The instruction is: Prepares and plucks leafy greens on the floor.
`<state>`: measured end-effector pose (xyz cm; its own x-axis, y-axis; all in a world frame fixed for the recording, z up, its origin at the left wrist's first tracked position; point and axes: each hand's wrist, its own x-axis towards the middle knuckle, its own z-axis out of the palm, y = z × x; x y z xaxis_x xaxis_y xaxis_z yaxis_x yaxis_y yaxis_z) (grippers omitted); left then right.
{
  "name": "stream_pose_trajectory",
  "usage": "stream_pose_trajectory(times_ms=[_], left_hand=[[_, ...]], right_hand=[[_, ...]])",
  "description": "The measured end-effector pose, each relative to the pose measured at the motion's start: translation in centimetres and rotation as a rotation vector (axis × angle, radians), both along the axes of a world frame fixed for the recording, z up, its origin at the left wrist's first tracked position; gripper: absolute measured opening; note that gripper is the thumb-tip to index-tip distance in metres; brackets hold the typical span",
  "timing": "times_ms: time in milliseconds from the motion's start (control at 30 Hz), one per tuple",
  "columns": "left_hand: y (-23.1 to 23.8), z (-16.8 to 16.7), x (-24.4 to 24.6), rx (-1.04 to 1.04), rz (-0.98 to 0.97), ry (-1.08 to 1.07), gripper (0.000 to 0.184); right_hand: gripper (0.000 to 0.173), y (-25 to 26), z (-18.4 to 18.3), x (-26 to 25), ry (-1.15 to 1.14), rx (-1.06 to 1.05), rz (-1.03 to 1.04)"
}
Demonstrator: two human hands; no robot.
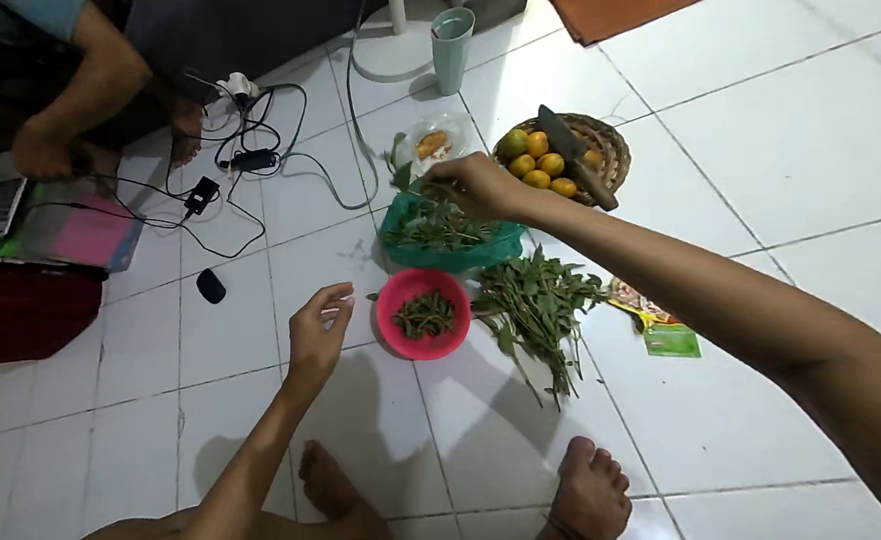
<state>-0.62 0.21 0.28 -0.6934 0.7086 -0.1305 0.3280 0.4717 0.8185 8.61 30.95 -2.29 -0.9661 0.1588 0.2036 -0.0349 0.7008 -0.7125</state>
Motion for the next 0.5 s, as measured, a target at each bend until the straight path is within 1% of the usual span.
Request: stream_pose_trajectory(times_ms=[33, 100, 167, 200, 267, 333, 400, 467, 500], left_hand=[[0.0, 0.1, 0.0, -0.01, 0.007, -0.003, 0.026], [0.1, 0.1, 0.0, -0.021, 0.019, -0.017, 0.025], [0.2, 0.2, 0.1, -0.037, 0.017, -0.027, 0.025], [0.2, 0.2, 0.2, -0.044, 0.011, -0.028, 0.025], [0.3, 0.2, 0.3, -0.056, 0.003, -0.025, 0.024], [0.4, 0.4, 0.3, -0.063, -0.002, -0.025, 0.024], [0.4, 0.6, 0.4, -0.069, 0.0, -0.034, 0.024], [0.4, 0.7, 0.2, -0.073, -0.003, -0.032, 0.024], [0.3, 0.8, 0.1, -0.069, -0.004, -0.028, 0.024]], right_hand=[[0.019, 0.6, -1.1, 0.2, -0.086, 0.087, 0.004], [0.023, 0.9, -3.0, 0.4, -0.355, 0.221, 0.001], [0.025, 0.5, -4.7, 0.1, -0.623, 0.291, -0.034], [0.026, 0.4, -5.8, -0.1, -0.715, 0.308, -0.058], [0.026, 0.6, -7.9, -0.6, -0.809, 0.292, -0.132], [0.024, 0.6, -9.0, -1.1, -0.853, 0.258, -0.191], [0.025, 0.2, -9.7, -1.7, -0.887, 0.293, -0.16], [0.025, -0.3, -11.2, -2.3, -0.883, 0.354, -0.127], [0.024, -0.2, -12.0, -2.7, -0.864, 0.368, -0.144]])
